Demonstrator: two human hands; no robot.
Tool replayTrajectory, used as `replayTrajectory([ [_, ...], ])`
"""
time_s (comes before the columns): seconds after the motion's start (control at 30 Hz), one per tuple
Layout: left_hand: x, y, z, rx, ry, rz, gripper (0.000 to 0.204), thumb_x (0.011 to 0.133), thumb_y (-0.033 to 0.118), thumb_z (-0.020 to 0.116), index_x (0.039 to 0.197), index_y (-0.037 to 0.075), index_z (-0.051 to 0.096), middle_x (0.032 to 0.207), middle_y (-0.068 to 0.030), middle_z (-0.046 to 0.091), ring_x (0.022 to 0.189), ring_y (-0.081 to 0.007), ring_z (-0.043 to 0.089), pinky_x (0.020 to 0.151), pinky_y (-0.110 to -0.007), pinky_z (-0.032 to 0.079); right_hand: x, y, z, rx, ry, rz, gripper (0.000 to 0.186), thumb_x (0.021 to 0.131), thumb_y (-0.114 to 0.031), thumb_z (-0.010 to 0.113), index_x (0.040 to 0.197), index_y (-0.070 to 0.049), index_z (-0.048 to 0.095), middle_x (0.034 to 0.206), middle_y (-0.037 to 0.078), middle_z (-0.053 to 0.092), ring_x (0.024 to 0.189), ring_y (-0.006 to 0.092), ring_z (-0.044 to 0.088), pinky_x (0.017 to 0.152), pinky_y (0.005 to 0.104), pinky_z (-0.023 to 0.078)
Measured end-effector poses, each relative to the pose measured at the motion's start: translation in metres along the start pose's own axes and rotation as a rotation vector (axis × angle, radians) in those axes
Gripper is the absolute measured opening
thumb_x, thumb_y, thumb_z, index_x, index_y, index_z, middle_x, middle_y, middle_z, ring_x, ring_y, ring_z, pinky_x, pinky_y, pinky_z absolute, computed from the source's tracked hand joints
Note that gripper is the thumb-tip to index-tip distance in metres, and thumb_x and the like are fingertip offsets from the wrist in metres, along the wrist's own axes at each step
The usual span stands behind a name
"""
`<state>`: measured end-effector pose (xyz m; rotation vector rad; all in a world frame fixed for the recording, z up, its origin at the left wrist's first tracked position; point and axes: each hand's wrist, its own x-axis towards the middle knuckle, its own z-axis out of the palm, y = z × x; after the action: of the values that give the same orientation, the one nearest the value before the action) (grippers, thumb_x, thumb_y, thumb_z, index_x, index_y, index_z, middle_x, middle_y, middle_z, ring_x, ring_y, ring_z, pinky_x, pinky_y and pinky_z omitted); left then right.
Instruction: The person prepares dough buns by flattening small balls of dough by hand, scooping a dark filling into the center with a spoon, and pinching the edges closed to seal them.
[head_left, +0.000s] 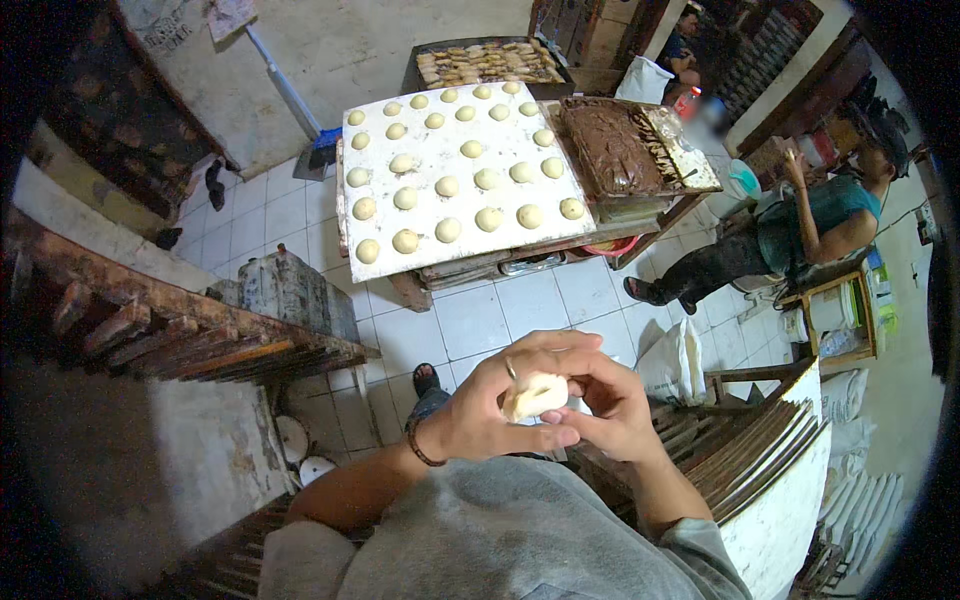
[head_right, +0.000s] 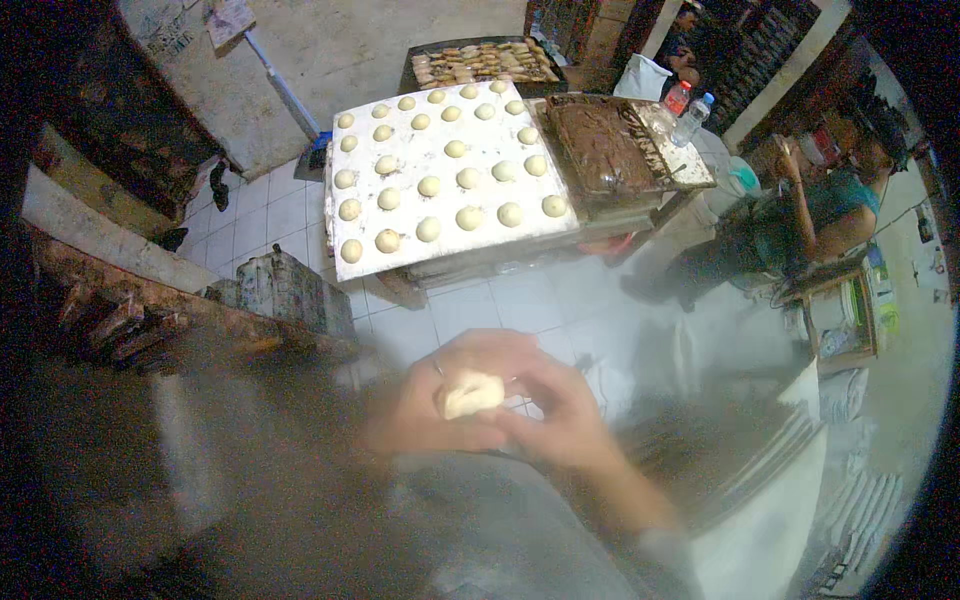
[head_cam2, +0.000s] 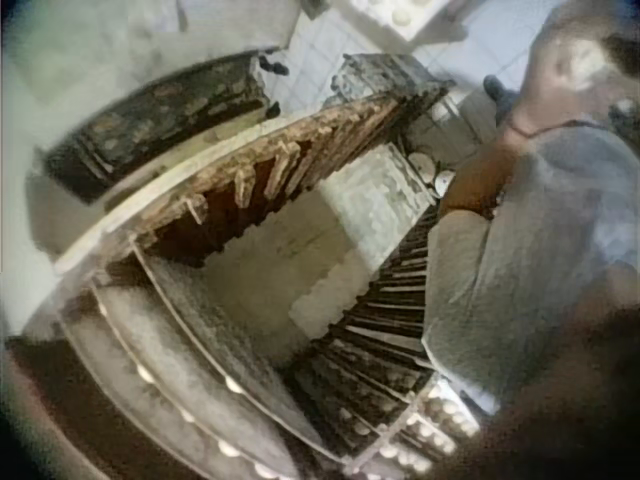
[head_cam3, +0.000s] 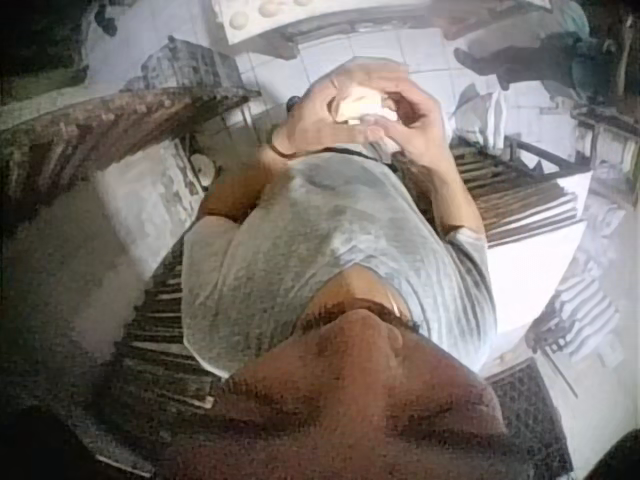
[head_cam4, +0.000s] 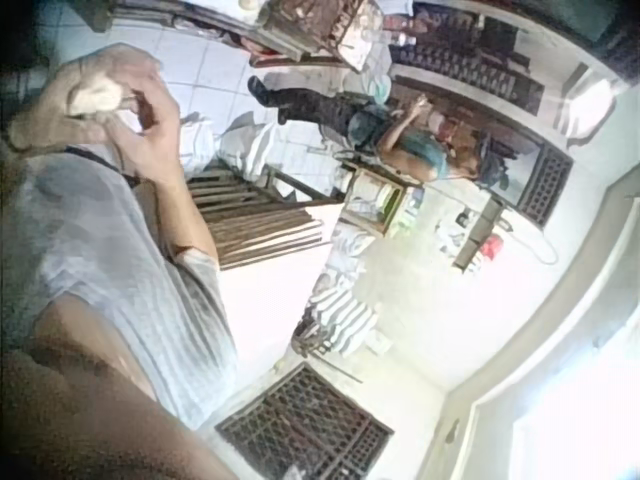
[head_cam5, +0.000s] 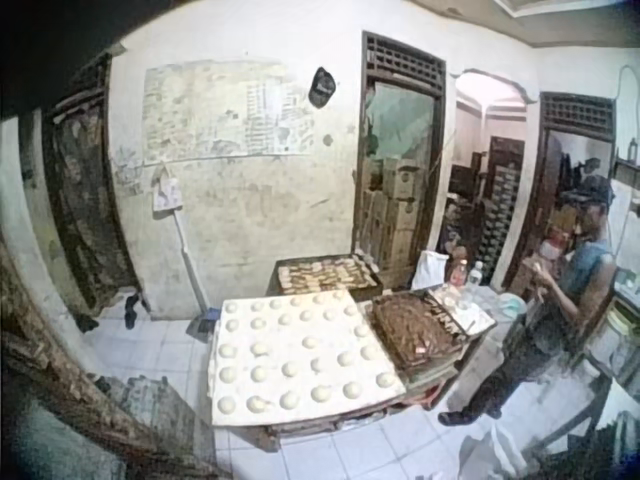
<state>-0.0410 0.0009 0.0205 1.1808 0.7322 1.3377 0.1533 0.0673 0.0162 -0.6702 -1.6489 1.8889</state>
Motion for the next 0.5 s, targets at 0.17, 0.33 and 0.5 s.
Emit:
replayTrajectory([
  [0.17, 0.013, -0.003, -0.006, 0.285, -0.088, 0.159, 0.027, 0.092, 0.018, 0.080, 0.118, 0.009, 0.077, 0.146, -0.0168, 0.061, 0.144, -0.0352, 0.050, 0.115, -0.046, 0.045, -0.002, -0.001, -0.005, -0.049, -0.013, -0.004, 0.057, 0.079, -0.001, 0.088, 0.131, 0.008, 0.065, 0.116, 0.010, 0.071, 0.105, 0.0139, 0.068, 0.094, 0.0302, 0.054],
  [0.33, 0.015, -0.009, -0.001, 0.406, 0.048, 0.228, 0.031, 0.103, 0.025, 0.066, 0.119, 0.001, 0.075, 0.145, -0.0172, 0.063, 0.150, -0.0374, 0.042, 0.119, -0.049, 0.041, 0.004, -0.003, 0.000, -0.162, 0.026, -0.027, 0.051, 0.082, 0.006, 0.082, 0.130, 0.008, 0.064, 0.116, 0.009, 0.070, 0.099, 0.0128, 0.069, 0.091, 0.0282, 0.055],
  [0.5, 0.012, -0.017, 0.012, -0.614, 0.345, 0.030, 0.068, 0.113, 0.055, 0.032, 0.154, 0.002, 0.046, 0.165, -0.0106, 0.039, 0.150, -0.0327, 0.042, 0.120, -0.045, 0.039, 0.012, 0.000, 0.003, 0.219, 0.035, 0.019, 0.043, 0.086, 0.001, 0.080, 0.128, 0.002, 0.067, 0.124, 0.012, 0.068, 0.112, 0.0199, 0.065, 0.101, 0.0355, 0.052],
])
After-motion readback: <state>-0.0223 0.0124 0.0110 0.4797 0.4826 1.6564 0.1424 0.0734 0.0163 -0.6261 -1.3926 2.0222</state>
